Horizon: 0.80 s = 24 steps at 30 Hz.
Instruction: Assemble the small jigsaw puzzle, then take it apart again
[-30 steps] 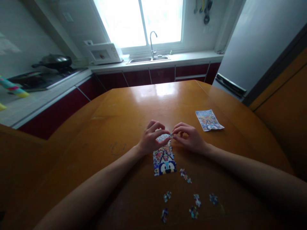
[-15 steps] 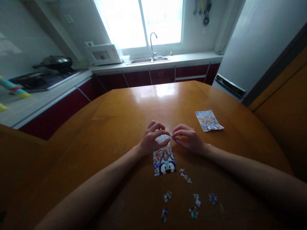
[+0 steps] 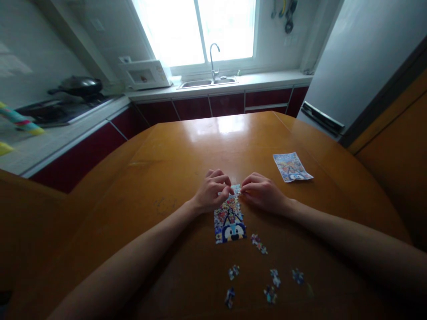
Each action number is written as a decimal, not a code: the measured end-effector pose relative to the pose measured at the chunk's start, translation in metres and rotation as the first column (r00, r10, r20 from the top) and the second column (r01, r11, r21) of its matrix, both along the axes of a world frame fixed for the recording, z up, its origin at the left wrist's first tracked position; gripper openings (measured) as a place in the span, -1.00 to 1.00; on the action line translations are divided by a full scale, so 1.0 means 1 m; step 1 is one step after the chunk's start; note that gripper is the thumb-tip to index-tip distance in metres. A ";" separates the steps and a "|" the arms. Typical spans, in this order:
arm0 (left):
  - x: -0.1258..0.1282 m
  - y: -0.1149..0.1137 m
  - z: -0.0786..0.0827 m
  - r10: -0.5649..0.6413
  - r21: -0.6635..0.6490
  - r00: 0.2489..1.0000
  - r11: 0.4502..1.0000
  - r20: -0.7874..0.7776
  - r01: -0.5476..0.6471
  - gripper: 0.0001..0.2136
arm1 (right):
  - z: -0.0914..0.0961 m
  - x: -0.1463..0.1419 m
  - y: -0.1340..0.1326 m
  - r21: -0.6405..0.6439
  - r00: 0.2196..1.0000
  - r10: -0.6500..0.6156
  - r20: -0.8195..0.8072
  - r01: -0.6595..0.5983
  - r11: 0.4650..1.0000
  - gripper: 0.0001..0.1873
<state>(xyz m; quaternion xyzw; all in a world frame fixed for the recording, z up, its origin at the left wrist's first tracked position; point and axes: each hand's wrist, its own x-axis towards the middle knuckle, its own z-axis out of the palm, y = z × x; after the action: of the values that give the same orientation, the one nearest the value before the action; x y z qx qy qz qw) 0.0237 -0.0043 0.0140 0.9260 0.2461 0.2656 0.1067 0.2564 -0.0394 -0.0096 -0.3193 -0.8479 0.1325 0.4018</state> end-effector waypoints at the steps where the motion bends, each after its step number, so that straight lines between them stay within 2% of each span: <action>1: 0.000 0.000 0.000 -0.005 -0.007 1.000 1.000 -0.015 0.005 -0.64 | -0.001 0.000 0.000 0.000 0.999 0.006 0.037 -0.006 1.000 -0.89; 7: 0.000 0.003 -0.005 -0.015 -0.019 0.995 1.000 -0.095 0.013 -0.67 | -0.003 0.002 -0.002 0.007 0.988 -0.011 0.153 0.010 1.000 -0.86; 18: 0.001 0.004 -0.006 -0.018 -0.008 0.997 1.000 -0.075 0.018 -0.68 | -0.006 0.000 -0.001 -0.005 0.985 0.013 0.172 -0.012 1.000 -0.82; 24: 0.002 0.003 -0.005 -0.020 -0.029 0.997 0.999 -0.075 0.018 -0.67 | 0.000 -0.001 -0.002 -0.012 0.977 0.001 0.215 0.002 1.000 -0.81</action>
<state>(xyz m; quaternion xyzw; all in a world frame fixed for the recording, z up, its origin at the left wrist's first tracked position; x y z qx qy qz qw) 0.0260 -0.0016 0.0090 0.9360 0.2450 0.2261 0.1131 0.2555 -0.0419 -0.0099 -0.3343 -0.8855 0.1020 0.3061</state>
